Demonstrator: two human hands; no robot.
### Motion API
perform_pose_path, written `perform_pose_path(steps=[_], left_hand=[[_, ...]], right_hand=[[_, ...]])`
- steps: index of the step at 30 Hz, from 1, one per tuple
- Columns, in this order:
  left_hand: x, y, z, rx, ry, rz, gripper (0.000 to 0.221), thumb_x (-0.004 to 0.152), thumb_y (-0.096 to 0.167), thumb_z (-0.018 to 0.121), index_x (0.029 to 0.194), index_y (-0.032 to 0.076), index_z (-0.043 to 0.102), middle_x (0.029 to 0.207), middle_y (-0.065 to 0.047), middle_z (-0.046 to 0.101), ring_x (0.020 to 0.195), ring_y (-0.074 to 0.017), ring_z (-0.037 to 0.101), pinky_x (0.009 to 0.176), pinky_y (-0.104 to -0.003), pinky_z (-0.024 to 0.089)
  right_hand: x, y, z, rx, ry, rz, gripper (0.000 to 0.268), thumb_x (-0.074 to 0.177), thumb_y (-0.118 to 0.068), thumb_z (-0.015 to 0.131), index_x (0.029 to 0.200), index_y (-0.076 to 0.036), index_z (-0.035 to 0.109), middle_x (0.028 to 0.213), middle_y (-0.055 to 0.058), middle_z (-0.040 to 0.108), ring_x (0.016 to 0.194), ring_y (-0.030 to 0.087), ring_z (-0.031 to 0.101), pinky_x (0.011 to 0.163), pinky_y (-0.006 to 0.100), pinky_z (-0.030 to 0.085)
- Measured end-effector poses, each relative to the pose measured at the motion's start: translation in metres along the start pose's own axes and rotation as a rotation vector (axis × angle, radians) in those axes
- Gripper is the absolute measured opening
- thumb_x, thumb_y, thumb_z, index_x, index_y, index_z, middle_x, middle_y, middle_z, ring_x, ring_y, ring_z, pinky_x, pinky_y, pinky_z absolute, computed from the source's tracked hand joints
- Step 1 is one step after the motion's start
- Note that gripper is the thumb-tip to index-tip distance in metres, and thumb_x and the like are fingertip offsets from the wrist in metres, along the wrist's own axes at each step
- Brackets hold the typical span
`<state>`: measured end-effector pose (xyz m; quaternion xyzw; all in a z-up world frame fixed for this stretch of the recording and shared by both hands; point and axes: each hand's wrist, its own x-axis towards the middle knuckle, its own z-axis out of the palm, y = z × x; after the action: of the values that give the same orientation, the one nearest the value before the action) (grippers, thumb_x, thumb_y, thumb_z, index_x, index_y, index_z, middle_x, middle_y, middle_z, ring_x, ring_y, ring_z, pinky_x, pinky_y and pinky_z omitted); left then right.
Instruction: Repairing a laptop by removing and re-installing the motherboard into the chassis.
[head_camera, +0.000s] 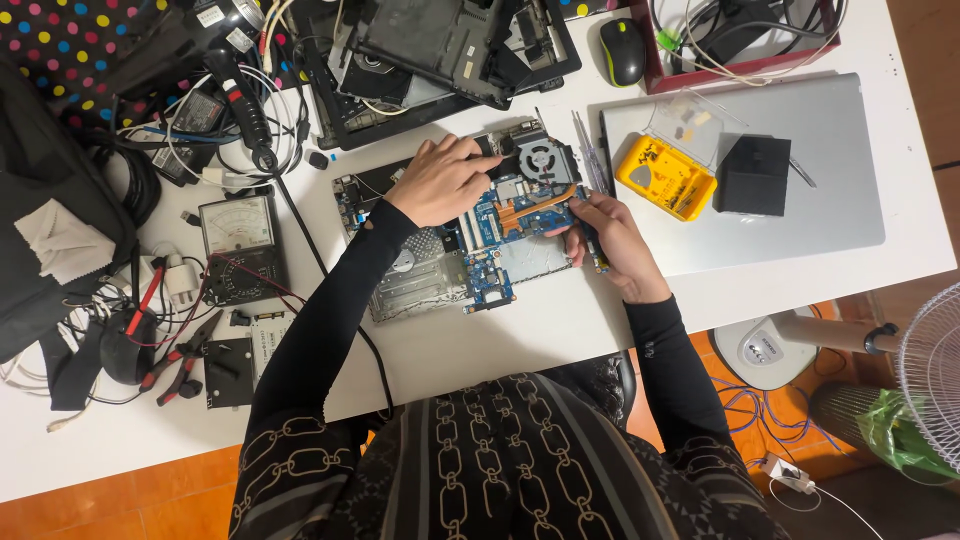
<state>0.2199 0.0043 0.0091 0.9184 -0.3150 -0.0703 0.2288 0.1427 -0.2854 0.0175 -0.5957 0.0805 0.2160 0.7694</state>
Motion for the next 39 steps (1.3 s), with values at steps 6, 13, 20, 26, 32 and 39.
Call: perform_pose_path(steps=[6,13,20,26,32,39], left_hand=[[-0.003,-0.004,0.006,-0.002,0.044,0.017,0.045,0.099,0.029,0.049,0.135,0.009,0.068,0.122,-0.008,0.061,0.119,-0.0238,0.052,0.099,-0.045,0.036],[-0.005,-0.007,0.009,0.011,0.067,0.022,0.046,0.099,0.027,0.050,0.138,0.007,0.066,0.124,-0.009,0.062,0.119,-0.0243,0.052,0.098,-0.046,0.037],[-0.002,0.000,0.004,-0.041,0.194,-0.014,0.022,0.095,0.014,0.059,0.114,0.010,0.068,0.102,-0.005,0.071,0.107,-0.0260,0.064,0.091,-0.045,0.039],[0.008,0.015,-0.018,-0.184,0.073,-0.034,0.038,0.083,0.009,0.068,0.120,0.015,0.062,0.089,-0.001,0.071,0.089,-0.0252,0.068,0.087,-0.043,0.042],[0.010,0.015,-0.008,-0.039,0.172,0.091,0.022,0.084,0.021,0.079,0.103,0.018,0.068,0.087,-0.001,0.071,0.093,-0.0229,0.067,0.090,-0.043,0.041],[0.010,0.011,-0.001,0.017,0.322,0.161,0.014,0.099,0.026,0.072,0.104,0.014,0.067,0.093,-0.001,0.072,0.094,-0.0222,0.064,0.094,-0.042,0.039]], right_hand=[[0.007,-0.013,0.019,-0.045,-0.043,0.029,0.021,0.107,-0.013,0.050,0.102,0.004,0.060,0.072,0.016,0.068,0.043,0.011,0.056,0.039,0.022,0.046],[0.009,-0.013,0.022,-0.038,-0.042,0.069,0.021,0.106,-0.012,0.051,0.104,0.006,0.060,0.080,0.017,0.074,0.045,0.008,0.056,0.038,0.021,0.045],[-0.002,-0.004,0.011,-0.002,-0.040,0.052,0.019,0.105,-0.012,0.051,0.103,0.005,0.059,0.079,0.018,0.074,0.043,0.009,0.055,0.037,0.022,0.044],[-0.015,-0.004,0.012,0.007,-0.012,0.047,0.018,0.104,-0.012,0.052,0.103,0.004,0.059,0.079,0.018,0.073,0.044,0.010,0.056,0.037,0.022,0.044],[-0.015,0.010,0.000,-0.013,0.015,0.044,0.020,0.105,-0.014,0.052,0.103,0.005,0.059,0.071,0.015,0.069,0.041,0.010,0.054,0.036,0.022,0.043],[-0.014,0.002,0.009,0.036,0.005,0.038,0.020,0.105,-0.013,0.051,0.104,0.006,0.059,0.074,0.014,0.071,0.041,0.010,0.054,0.036,0.022,0.043]])
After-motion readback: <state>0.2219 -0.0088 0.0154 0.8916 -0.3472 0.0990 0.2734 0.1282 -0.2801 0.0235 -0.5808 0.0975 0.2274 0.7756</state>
